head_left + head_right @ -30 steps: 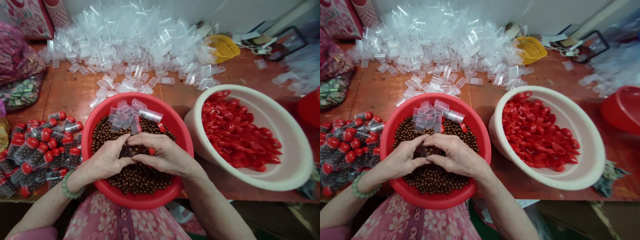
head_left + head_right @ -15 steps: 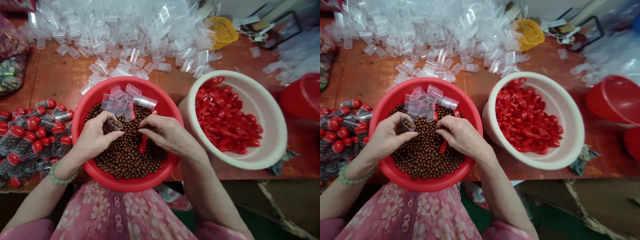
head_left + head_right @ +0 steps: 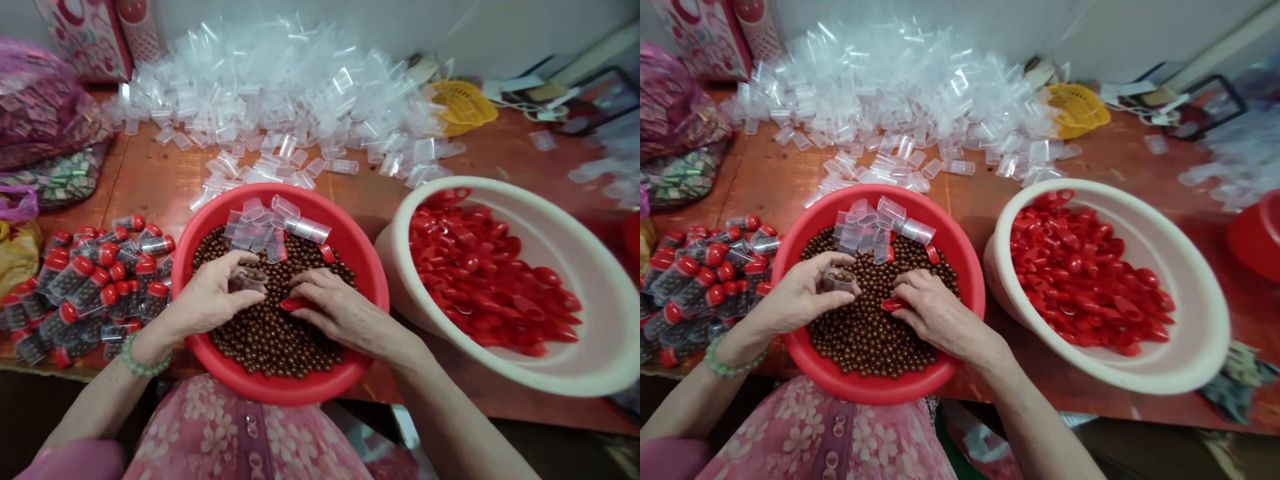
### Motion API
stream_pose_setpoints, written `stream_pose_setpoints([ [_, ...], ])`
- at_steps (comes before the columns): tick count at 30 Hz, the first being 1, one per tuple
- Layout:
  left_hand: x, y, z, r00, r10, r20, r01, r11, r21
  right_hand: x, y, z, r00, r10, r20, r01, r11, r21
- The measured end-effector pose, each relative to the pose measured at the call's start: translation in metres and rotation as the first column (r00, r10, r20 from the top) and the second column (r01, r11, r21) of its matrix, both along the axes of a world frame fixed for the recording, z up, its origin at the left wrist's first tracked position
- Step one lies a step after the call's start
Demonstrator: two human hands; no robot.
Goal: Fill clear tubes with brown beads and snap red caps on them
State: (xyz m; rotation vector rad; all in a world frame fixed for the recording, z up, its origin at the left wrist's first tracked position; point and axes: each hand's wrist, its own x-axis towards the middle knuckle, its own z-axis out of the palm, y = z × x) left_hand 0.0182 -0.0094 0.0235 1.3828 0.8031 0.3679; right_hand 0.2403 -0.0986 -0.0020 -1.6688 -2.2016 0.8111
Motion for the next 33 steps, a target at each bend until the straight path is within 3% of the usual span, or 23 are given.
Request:
stream_pose_setpoints([
  [2, -0.002, -0.001, -0.001, 1.0, 0.015, -0.007, -0.015, 1.0, -0.023, -0.002, 0.003, 0.005, 0.973, -0.11, -0.205, 0.103, 0.994, -0.045],
  [6, -0.004, -0.004, 0.001, 1.0, 0.001, -0.005, -0.001, 0.999, -0.032, -0.012, 0.008, 0.014, 0.795, -0.302, -0.526, 0.268, 0.953, -0.142],
  [11, -0.002, -0.007, 0.003, 0.996, 0.074, 0.05, -0.071, 0.996, -0.06, -0.032, 0.017, 0.012, 0.557, -0.374, -0.741, 0.316, 0.921, -0.228],
  [15, 0.002, -0.01, -0.002, 0.991, 0.104, 0.087, -0.088, 0.981, -0.172, -0.044, 0.024, 0.012, 0.368, -0.416, -0.832, 0.394, 0.88, -0.266],
  [17, 0.005, -0.011, -0.004, 0.986, 0.122, 0.117, -0.091, 0.966, -0.242, -0.049, 0.025, 0.013, 0.345, -0.386, -0.856, 0.44, 0.872, -0.216],
  [23, 0.009, -0.015, -0.006, 0.956, 0.202, 0.214, -0.113, 0.923, -0.367, -0.059, 0.018, 0.008, 0.438, -0.314, -0.842, 0.526, 0.85, -0.043],
  [28, 0.012, -0.015, -0.007, 0.939, 0.234, 0.252, -0.097, 0.883, -0.459, -0.061, 0.012, 0.005, 0.357, -0.294, -0.886, 0.55, 0.833, -0.055],
  [33, 0.012, -0.014, -0.006, 0.96, 0.176, 0.218, -0.079, 0.916, -0.393, -0.063, 0.013, 0.007, 0.374, -0.309, -0.875, 0.52, 0.85, -0.078],
])
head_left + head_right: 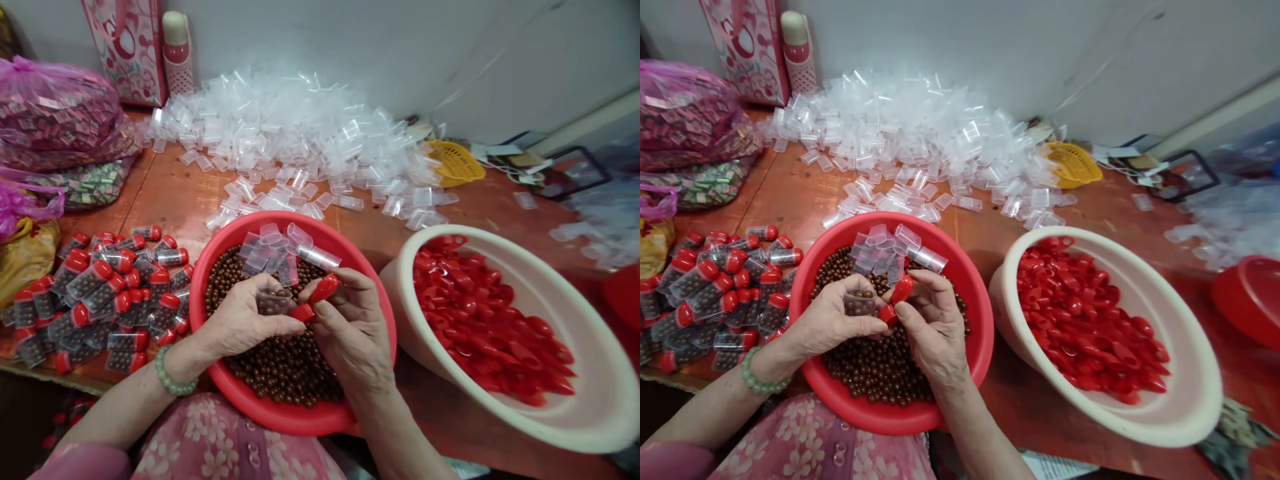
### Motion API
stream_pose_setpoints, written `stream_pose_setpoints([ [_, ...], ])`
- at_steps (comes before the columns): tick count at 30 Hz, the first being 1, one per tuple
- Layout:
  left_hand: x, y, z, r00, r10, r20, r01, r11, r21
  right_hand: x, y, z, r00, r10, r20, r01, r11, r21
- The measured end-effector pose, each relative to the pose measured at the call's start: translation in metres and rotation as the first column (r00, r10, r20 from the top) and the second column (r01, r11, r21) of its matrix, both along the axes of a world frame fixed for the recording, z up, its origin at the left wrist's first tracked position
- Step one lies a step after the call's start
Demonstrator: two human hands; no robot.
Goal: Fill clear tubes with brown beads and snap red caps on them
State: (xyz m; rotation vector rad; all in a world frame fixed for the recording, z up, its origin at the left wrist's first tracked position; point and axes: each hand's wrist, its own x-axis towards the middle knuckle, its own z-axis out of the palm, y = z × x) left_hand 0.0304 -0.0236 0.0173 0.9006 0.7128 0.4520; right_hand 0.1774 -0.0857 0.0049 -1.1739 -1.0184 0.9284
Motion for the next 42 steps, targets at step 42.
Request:
stream_pose_setpoints([
  [42, -0.013, 0.019, -0.018, 0.955, -0.056, 0.291, 0.162, 0.921, -0.354, 0.022, -0.014, 0.026, 0.533, 0.329, 0.779, -0.391, 0.913, -0.118],
])
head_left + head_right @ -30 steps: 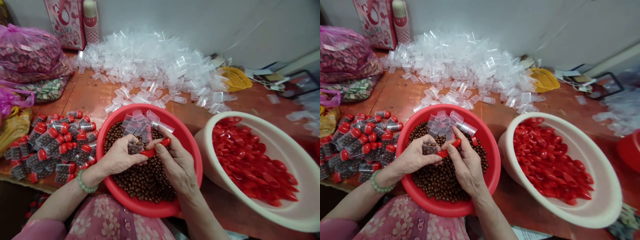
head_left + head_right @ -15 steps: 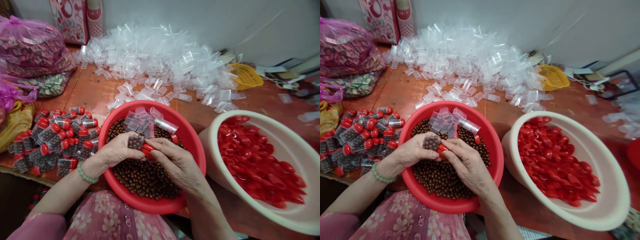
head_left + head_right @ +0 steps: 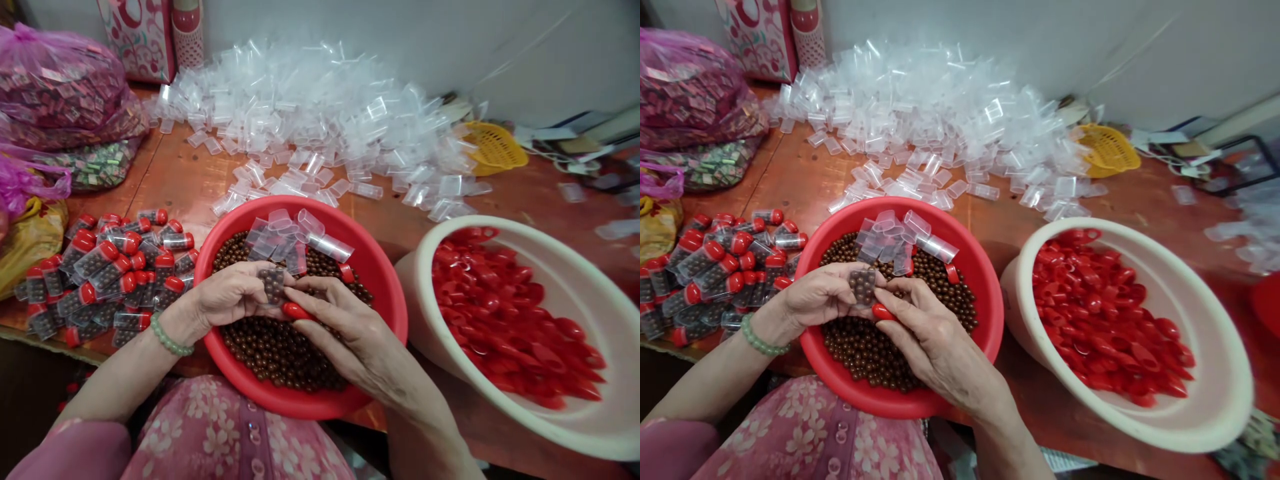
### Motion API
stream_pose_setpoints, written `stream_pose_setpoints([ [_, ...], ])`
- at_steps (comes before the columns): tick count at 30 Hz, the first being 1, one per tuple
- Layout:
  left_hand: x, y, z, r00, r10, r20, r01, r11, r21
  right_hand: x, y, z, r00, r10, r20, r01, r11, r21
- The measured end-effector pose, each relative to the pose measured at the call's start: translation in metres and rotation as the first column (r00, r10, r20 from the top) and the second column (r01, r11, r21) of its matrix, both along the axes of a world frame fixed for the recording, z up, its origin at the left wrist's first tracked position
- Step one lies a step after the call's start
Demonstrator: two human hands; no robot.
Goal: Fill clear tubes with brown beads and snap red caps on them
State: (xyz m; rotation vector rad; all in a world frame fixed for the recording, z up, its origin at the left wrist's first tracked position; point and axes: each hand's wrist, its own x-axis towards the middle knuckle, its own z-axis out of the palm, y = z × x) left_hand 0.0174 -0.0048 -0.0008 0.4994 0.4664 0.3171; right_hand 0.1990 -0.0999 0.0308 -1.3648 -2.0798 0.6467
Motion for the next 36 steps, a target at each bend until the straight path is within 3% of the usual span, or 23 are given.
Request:
stream_pose_setpoints([
  [8, 0.0, 0.003, 0.003, 0.999, 0.032, -0.026, -0.032, 0.999, -0.009, -0.009, 0.003, -0.01, 0.994, -0.098, 0.049, 0.088, 0.98, 0.178],
  [11, -0.002, 0.003, 0.005, 0.999, 0.027, -0.031, -0.027, 1.0, -0.015, -0.003, 0.006, -0.01, 0.977, -0.162, -0.136, 0.168, 0.985, 0.031],
  [14, -0.003, 0.002, 0.006, 1.0, -0.016, -0.011, 0.016, 1.0, 0.0, 0.006, 0.014, -0.009, 0.87, -0.319, -0.375, 0.265, 0.946, -0.188],
  [17, -0.004, 0.0, 0.004, 0.998, -0.067, 0.007, 0.067, 0.997, 0.04, 0.01, 0.026, -0.008, 0.793, -0.386, -0.471, 0.309, 0.922, -0.235],
  [24, -0.007, -0.004, -0.004, 0.992, -0.119, 0.03, 0.117, 0.991, 0.057, -0.001, 0.047, -0.004, 0.94, -0.178, -0.29, 0.15, 0.982, -0.118],
  [32, -0.007, -0.003, 0.002, 0.995, -0.089, 0.038, 0.086, 0.993, 0.078, 0.014, 0.046, 0.019, 0.993, -0.054, -0.108, 0.048, 0.997, -0.055],
  [36, -0.007, -0.003, 0.006, 0.998, -0.06, 0.011, 0.058, 0.994, 0.088, 0.019, 0.047, 0.018, 0.972, -0.146, -0.183, 0.139, 0.989, -0.052],
])
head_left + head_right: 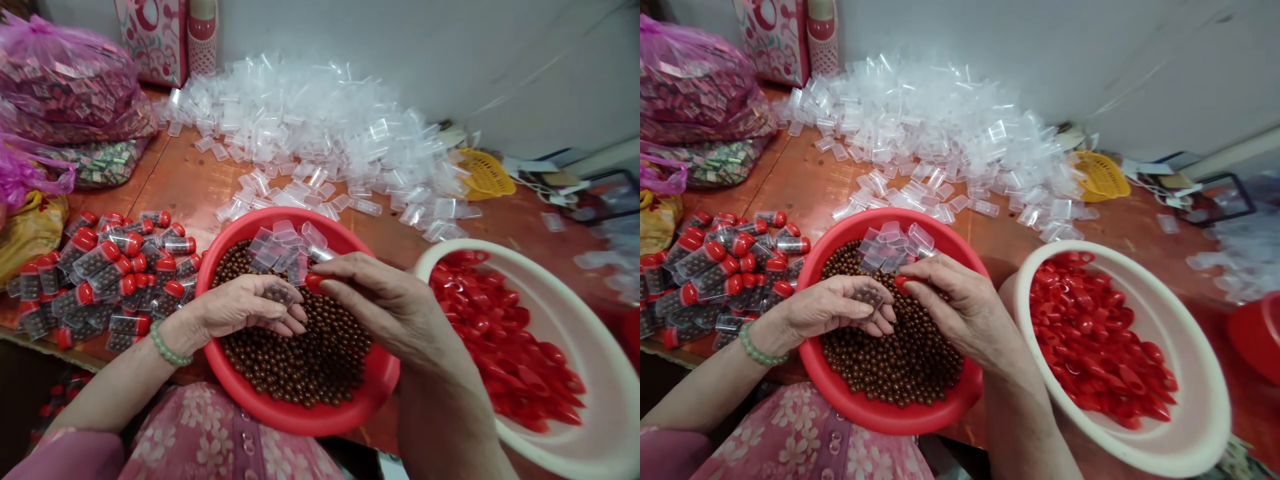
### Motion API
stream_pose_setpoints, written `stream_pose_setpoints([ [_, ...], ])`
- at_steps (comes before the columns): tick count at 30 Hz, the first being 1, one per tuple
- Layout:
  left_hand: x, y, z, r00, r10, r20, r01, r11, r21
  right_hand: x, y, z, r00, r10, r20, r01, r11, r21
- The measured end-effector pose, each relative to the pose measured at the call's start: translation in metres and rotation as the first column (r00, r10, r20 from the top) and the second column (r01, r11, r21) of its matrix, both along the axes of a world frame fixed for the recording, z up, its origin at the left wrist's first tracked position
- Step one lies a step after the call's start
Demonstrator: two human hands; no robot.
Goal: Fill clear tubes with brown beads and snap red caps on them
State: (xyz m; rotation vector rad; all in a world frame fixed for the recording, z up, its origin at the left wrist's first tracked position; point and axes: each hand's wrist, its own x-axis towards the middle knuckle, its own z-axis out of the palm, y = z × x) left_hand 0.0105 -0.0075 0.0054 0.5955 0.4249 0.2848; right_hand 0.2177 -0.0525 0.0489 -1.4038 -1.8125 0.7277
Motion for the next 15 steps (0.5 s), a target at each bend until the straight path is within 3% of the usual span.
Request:
stream_pose_setpoints([
  [7, 0.003, -0.001, -0.002, 0.994, 0.089, -0.058, -0.089, 0.996, 0.006, -0.025, -0.001, -0.024, 0.907, -0.265, -0.326, 0.244, 0.964, -0.104],
  [15, 0.005, -0.006, -0.004, 0.986, 0.144, -0.084, -0.134, 0.985, 0.109, -0.037, -0.006, -0.033, 0.955, -0.171, -0.242, 0.176, 0.984, -0.001],
])
